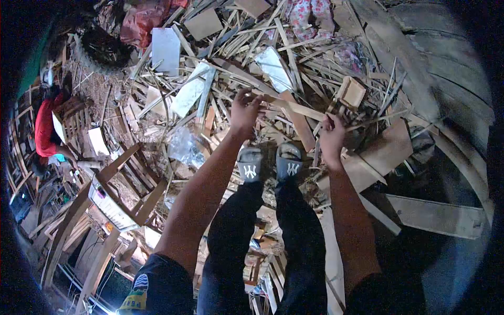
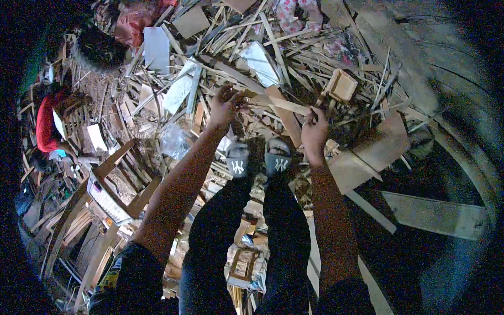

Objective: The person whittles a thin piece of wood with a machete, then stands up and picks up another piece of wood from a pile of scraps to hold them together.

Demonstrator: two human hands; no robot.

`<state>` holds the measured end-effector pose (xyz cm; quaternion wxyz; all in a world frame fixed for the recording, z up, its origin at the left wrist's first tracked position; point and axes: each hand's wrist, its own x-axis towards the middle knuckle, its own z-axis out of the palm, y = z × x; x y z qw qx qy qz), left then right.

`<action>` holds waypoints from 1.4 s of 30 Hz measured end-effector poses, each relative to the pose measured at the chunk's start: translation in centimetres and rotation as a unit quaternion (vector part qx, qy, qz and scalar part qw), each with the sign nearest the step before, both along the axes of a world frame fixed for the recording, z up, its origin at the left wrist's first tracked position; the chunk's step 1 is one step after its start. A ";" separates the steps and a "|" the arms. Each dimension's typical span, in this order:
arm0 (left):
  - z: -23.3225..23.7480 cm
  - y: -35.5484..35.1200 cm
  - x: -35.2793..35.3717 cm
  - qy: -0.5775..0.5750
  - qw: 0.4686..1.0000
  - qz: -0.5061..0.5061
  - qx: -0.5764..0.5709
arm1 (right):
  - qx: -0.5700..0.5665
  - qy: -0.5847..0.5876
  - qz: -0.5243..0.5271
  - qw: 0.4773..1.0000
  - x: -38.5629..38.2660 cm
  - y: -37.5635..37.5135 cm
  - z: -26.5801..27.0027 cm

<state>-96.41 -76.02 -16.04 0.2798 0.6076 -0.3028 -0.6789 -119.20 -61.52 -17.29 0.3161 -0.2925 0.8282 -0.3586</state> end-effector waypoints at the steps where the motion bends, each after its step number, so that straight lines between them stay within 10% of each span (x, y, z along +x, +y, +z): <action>1: -1.0 -0.5 -0.2 0.003 1.000 -0.002 -0.003 | -0.003 0.003 -0.002 1.000 -0.3 -0.5 -0.4; 9: -11.9 -4.1 5.0 -0.265 0.896 -0.261 -0.244 | 0.038 0.072 0.051 0.995 -1.7 -4.2 -9.0; 15: -11.7 -6.5 7.5 -0.157 0.917 -0.250 -0.267 | -0.021 0.040 0.143 0.989 -2.3 -10.5 -13.2; 18: -11.2 -7.3 7.7 -0.143 0.914 -0.274 -0.263 | 0.131 0.107 0.233 0.958 -1.4 -14.0 -11.5; 21: -10.1 -8.2 6.8 -0.182 0.870 -0.333 -0.316 | -0.109 0.064 0.237 0.963 -1.9 -13.7 -17.1; 24: -9.0 -8.2 6.9 -0.175 0.845 -0.371 -0.344 | -0.045 0.083 0.308 0.947 -3.7 -14.5 -16.8; 27: -10.0 -8.7 8.4 -0.161 0.824 -0.412 -0.353 | -0.084 0.029 0.178 0.980 -5.0 -14.1 -20.0; 29: -9.7 -8.6 8.6 -0.158 0.833 -0.395 -0.353 | 0.014 -0.117 0.081 0.990 -4.1 -14.5 -12.3; 31: -9.0 -8.2 7.7 -0.166 0.828 -0.380 -0.377 | -0.181 0.141 0.174 0.958 -7.0 -13.4 -15.2; 37: -10.7 -8.2 6.0 -0.146 0.829 -0.416 -0.343 | -0.202 0.125 0.022 0.971 -13.8 -11.4 -10.8; 42: -6.6 -7.8 2.6 -0.113 0.829 -0.414 -0.360 | -0.111 0.128 0.152 0.974 -14.4 -10.8 -2.3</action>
